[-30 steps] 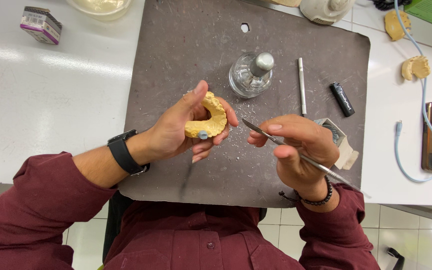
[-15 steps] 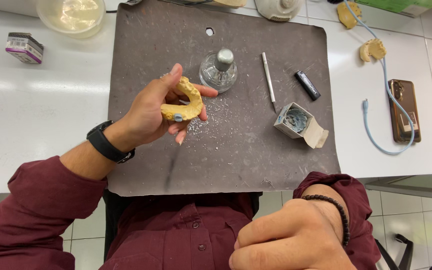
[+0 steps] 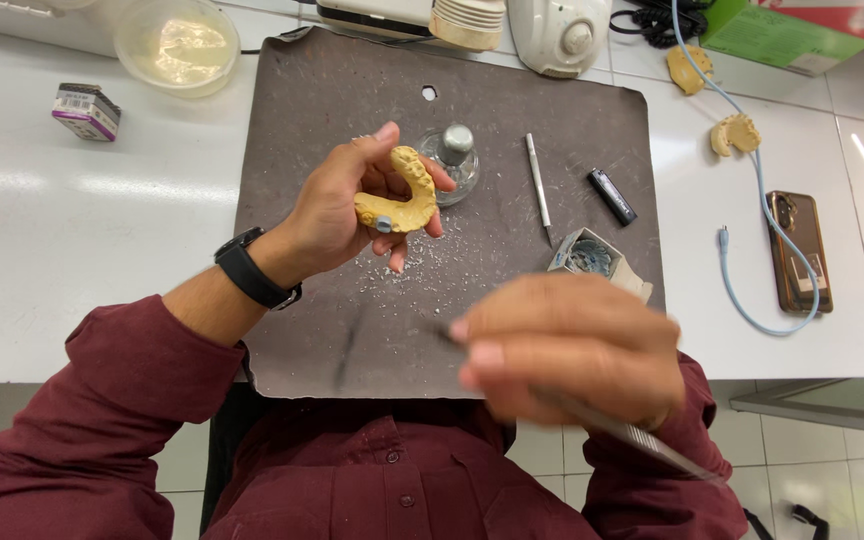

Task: The person holds a yellow dental stone model in one hand and uses a metal carving tool to scrape and trim excess material from the model's surface, rotating the model to work different areas while debris falls onto the work mat.

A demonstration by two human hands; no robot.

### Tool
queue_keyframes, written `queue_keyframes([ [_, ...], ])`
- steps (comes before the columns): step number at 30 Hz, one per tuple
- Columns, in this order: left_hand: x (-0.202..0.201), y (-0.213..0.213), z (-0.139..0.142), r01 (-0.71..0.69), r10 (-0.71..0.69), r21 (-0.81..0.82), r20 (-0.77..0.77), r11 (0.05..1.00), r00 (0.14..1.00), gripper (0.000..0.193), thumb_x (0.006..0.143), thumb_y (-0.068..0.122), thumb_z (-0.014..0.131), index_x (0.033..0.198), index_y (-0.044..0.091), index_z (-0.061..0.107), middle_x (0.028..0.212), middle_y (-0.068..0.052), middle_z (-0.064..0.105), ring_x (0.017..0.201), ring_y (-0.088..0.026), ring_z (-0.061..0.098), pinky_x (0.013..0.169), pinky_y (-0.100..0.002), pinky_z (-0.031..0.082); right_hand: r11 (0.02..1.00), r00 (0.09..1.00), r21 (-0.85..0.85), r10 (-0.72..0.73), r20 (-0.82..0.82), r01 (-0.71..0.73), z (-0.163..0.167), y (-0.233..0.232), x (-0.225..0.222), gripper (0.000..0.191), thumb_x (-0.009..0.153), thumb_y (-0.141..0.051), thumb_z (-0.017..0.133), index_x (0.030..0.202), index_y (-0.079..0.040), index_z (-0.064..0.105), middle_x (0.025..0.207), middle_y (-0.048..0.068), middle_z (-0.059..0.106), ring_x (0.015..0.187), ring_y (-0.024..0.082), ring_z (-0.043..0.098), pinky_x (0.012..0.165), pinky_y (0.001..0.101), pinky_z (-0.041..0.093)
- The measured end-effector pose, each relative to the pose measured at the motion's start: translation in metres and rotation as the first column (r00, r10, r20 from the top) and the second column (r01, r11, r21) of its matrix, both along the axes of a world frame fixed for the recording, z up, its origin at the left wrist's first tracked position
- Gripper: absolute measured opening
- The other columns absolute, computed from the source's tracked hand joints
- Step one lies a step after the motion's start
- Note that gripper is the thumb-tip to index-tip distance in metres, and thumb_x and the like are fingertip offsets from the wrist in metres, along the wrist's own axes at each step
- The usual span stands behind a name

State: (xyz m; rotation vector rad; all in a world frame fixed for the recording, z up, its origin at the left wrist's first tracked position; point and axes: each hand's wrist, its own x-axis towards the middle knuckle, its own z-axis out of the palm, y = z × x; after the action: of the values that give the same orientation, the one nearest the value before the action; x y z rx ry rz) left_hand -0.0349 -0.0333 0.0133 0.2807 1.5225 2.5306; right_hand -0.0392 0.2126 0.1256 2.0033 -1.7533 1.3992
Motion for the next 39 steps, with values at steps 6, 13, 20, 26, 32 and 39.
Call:
queue_keyframes([
  [6, 0.005, 0.002, -0.008, -0.040, 0.039, 0.065, 0.013, 0.997, 0.999, 0.062, 0.110, 0.045, 0.029, 0.115, -0.005, 0.066, 0.087, -0.018, 0.071, 0.057, -0.023, 0.067, 0.047, -0.028, 0.051, 0.979, 0.957, 0.007, -0.202, 0.209, 0.205, -0.061, -0.034, -0.034, 0.025, 0.091, 0.009, 0.081, 0.109, -0.001, 0.068, 0.104, 0.016, 0.075, 0.090, 0.022, 0.077, 0.078, 0.0279, 0.064],
  [13, 0.014, 0.007, -0.010, -0.066, 0.066, 0.000, -0.091, 0.998, 0.994, 0.059, 0.112, 0.039, 0.026, 0.116, -0.006, 0.065, 0.087, -0.016, 0.070, 0.060, -0.024, 0.072, 0.048, -0.027, 0.054, 0.972, 0.969, -0.036, -0.229, 0.094, 0.233, -0.085, -0.033, -0.035, 0.024, 0.090, 0.008, 0.081, 0.109, 0.000, 0.069, 0.108, 0.019, 0.074, 0.097, 0.023, 0.077, 0.079, 0.0265, 0.064],
  [20, 0.014, 0.002, -0.011, -0.030, 0.030, 0.036, -0.015, 0.999, 0.999, 0.061, 0.111, 0.040, 0.026, 0.113, -0.006, 0.066, 0.084, -0.018, 0.071, 0.054, -0.023, 0.068, 0.047, -0.028, 0.055, 0.962, 0.954, -0.051, -0.259, 0.153, 0.269, -0.090, -0.035, -0.037, 0.023, 0.088, 0.007, 0.082, 0.104, -0.001, 0.067, 0.104, 0.015, 0.075, 0.099, 0.024, 0.078, 0.086, 0.0324, 0.065],
  [26, 0.013, 0.005, -0.026, 0.046, -0.051, 0.060, 0.081, 0.997, 0.995, 0.061, 0.109, 0.043, 0.032, 0.099, -0.007, 0.065, 0.077, -0.019, 0.070, 0.048, -0.023, 0.065, 0.040, -0.030, 0.052, 0.983, 0.941, 0.086, -0.179, 0.288, 0.161, -0.093, -0.035, -0.039, 0.023, 0.088, 0.006, 0.082, 0.093, -0.007, 0.063, 0.098, 0.007, 0.077, 0.105, 0.024, 0.078, 0.123, 0.0537, 0.042],
  [32, 0.010, 0.004, -0.032, 0.111, -0.123, 0.119, 0.104, 0.987, 0.987, 0.070, 0.104, 0.054, 0.026, 0.101, -0.003, 0.067, 0.077, -0.020, 0.072, 0.046, -0.019, 0.060, 0.038, -0.029, 0.051, 0.972, 0.958, 0.038, -0.233, 0.169, 0.230, -0.097, -0.034, -0.035, 0.024, 0.088, 0.008, 0.080, 0.093, -0.005, 0.061, 0.098, 0.008, 0.076, 0.109, 0.025, 0.077, 0.122, 0.0550, 0.040],
  [39, 0.012, 0.007, -0.022, 0.013, -0.022, 0.150, 0.054, 0.989, 0.998, 0.070, 0.107, 0.052, 0.026, 0.111, -0.004, 0.067, 0.084, -0.020, 0.070, 0.056, -0.020, 0.065, 0.047, -0.030, 0.055, 0.950, 0.917, -0.031, -0.290, 0.273, 0.309, -0.100, -0.035, -0.036, 0.019, 0.093, 0.008, 0.078, 0.107, 0.000, 0.068, 0.104, 0.010, 0.074, 0.100, 0.025, 0.076, 0.104, 0.0449, 0.059],
])
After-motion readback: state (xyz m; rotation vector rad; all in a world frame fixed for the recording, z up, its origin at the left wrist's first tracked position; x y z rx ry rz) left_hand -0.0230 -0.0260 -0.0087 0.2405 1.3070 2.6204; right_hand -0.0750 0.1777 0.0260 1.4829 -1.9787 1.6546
